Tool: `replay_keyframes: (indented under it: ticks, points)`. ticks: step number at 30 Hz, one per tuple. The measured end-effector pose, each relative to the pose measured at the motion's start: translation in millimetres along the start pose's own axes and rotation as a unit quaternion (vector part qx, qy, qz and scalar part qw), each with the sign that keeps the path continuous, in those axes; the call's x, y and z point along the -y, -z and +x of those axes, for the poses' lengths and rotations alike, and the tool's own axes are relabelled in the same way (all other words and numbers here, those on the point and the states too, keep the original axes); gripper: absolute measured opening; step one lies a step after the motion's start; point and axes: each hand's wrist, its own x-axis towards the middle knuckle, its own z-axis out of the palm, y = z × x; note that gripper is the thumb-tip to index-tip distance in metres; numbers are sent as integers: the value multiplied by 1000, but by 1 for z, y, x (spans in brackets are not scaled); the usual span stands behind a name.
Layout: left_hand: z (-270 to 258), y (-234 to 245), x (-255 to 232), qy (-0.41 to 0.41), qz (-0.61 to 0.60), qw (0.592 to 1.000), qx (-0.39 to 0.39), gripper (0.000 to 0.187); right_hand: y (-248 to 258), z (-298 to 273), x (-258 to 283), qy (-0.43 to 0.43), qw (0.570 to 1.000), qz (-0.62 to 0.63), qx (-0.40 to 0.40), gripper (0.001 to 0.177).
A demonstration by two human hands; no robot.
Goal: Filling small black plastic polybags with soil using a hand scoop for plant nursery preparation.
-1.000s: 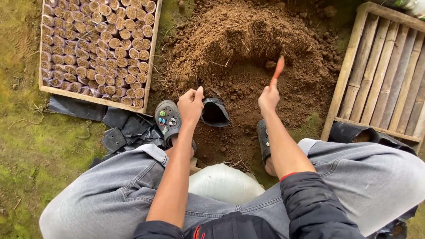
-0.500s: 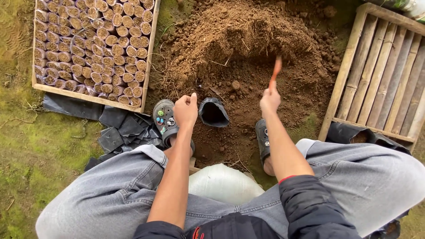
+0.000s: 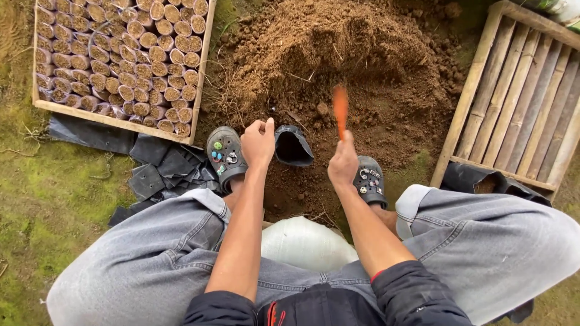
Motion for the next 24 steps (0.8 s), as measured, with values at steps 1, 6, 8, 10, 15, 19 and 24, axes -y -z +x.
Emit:
replay_keyframes:
  ticks: [1,6,8,10,15,19,24]
  points:
    - [1,-1,2,-2,-1,1000,-1,33,-1,-3,-5,2,1000,1,-2,34]
    - [3,-4,13,-16,2,1000,8,32,-1,3,7,-20,999,-20,29,37]
    - [-1,-3,16,-21,2,1000,8,32,-7,6,4,-28,999,18,-13,37]
    - [1,-2,13,-25,5,1000,5,32,-14,11,3,-36,996,59,-52,37]
    - [4,-6,15,-30,18,999,19,31,-17,2,-44,-116,977,-72,163,27]
    - [3,-6,19,-31,13,999,18,32,-17,-2,-19,-97,994,40,43,29]
    - [5,-10,19,-33,26,999,26,33,-24,-11,-25,-80,986,-52,140,25]
